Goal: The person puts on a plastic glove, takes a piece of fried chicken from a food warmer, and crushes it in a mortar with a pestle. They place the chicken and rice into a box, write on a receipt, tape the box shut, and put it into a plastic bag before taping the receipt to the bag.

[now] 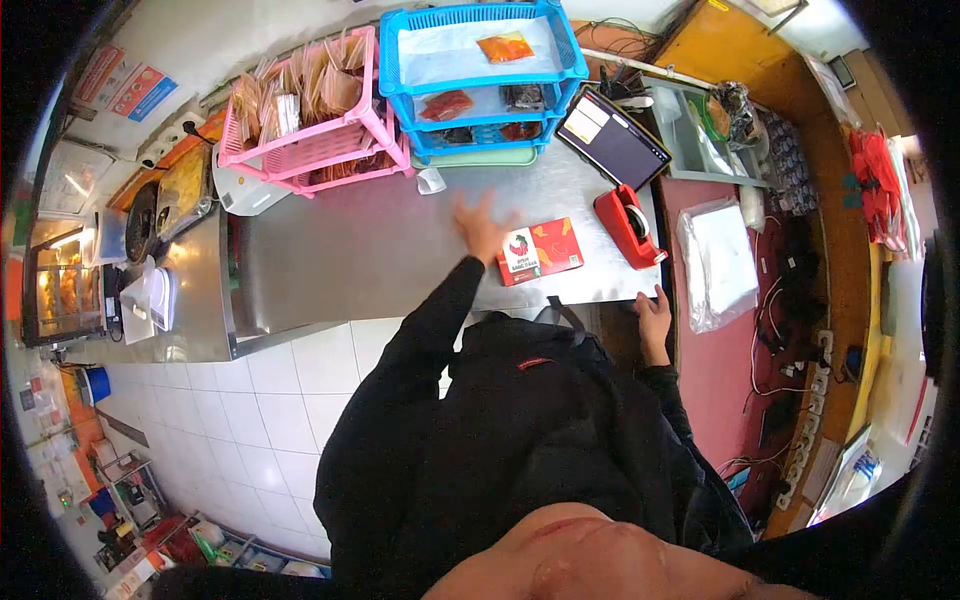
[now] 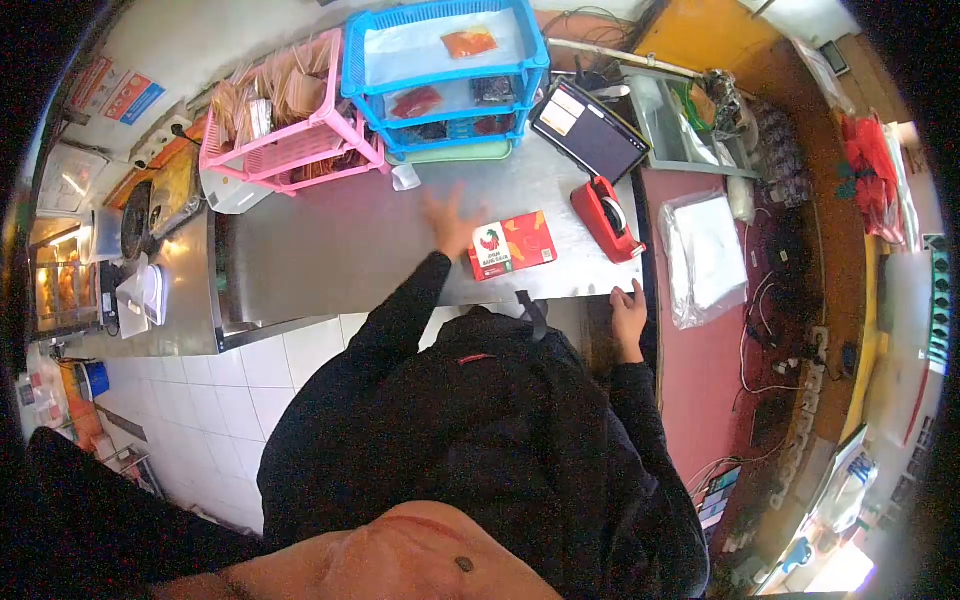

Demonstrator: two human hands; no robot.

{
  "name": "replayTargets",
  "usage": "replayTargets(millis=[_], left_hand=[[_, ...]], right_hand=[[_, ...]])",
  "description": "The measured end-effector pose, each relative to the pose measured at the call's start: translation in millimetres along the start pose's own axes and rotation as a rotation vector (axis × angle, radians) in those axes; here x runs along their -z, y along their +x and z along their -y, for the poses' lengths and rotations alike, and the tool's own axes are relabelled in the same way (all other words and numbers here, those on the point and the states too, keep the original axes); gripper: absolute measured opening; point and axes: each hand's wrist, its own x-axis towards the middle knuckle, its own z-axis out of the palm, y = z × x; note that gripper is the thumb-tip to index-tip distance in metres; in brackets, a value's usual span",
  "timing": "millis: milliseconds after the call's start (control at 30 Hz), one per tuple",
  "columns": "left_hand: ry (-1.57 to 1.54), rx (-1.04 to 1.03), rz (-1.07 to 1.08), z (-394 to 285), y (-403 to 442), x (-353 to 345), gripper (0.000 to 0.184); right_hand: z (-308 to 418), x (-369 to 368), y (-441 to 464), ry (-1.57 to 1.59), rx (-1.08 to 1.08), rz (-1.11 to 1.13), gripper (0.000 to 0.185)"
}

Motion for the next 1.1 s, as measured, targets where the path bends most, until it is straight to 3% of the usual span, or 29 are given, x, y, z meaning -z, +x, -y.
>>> replayTargets(millis=[33, 100, 233, 300, 333, 400, 433, 467, 533, 600, 667, 733, 800, 833, 933, 1100], left_hand=[[0.024, 0.146, -0.213, 11.9, 17.5, 1.0, 0.074], [0.073, 0.461, -0.273, 36.0, 49.5, 6.2, 0.063], [-0.051, 0.521, -0.099, 80.5, 78.4, 4.5, 0.052], [-0.376, 0.307, -0.29, 81.0, 81.3, -1.3, 0.031], [-0.377, 0.304, -0.282, 67.8, 77.2, 4.4, 0.031], [-0.923, 0.197, -0.133, 33.7, 62.1, 19.6, 0.009], [-0.968, 0.256, 0.009, 17.6, 55.2, 27.8, 0.015], [-0.97, 0.254, 0.018, 0.9, 45.9, 38.4, 0.015], [-0.953, 0.282, 0.394, -33.0, 27.8, 59.3, 0.025], [-0.942, 0.016, 0.657, -67.9, 8.3, 72.5, 0.031], [-1.0, -0.064, 0.96, -90.5, -10.3, 61.1, 0.034], [-1.021, -0.092, 1.252, -121.3, -23.8, 69.9, 0.034], [-1.138, -0.067, 1.314, -138.0, -30.6, 71.1, 0.033], [-1.115, -0.061, 1.32, -140.1, -29.3, 69.7, 0.033], [-1.138, -0.038, 1.345, -132.3, -20.7, 60.9, 0.033], [-0.964, -0.071, 1.322, -127.7, -13.0, 77.2, 0.035]], right_hand=[[3.3, 3.5, -1.8, -0.037, -0.002, -0.002, 0.059], [-4.9, 11.1, -1.4, -0.018, -0.001, -0.009, 0.059], [-1.6, 17.5, -3.8, -0.062, -0.09, 0.014, 0.058], [3.1, 18.5, -4.3, -0.049, -0.077, 0.016, 0.055], [3.1, 20.2, -4.4, -0.036, -0.068, 0.02, 0.052], [2.2, 22.2, -1.2, -0.022, -0.069, 0.036, 0.047], [1.7, 23.1, 1.6, -0.01, -0.065, 0.06, 0.042], [4.4, 22.0, 2.2, -0.008, -0.067, 0.051, 0.042], [17.9, 11.1, 4.0, -0.133, -0.009, 0.135, 0.031], [29.3, -7.3, 10.0, -0.131, 0.07, 0.189, 0.027], [68.8, -30.5, 5.1, -0.134, 0.125, 0.387, 0.036], [115.1, -53.0, -7.6, 0.055, 0.012, 0.613, 0.043], [131.4, -67.1, -7.3, 0.28, -0.145, 0.843, 0.047], [130.6, -69.7, -1.0, 0.284, -0.145, 0.841, 0.047], [138.9, -69.2, 16.9, 0.033, -0.123, 0.949, 0.053], [152.2, -72.7, -4.1, 0.002, -0.138, 0.98, 0.053]])
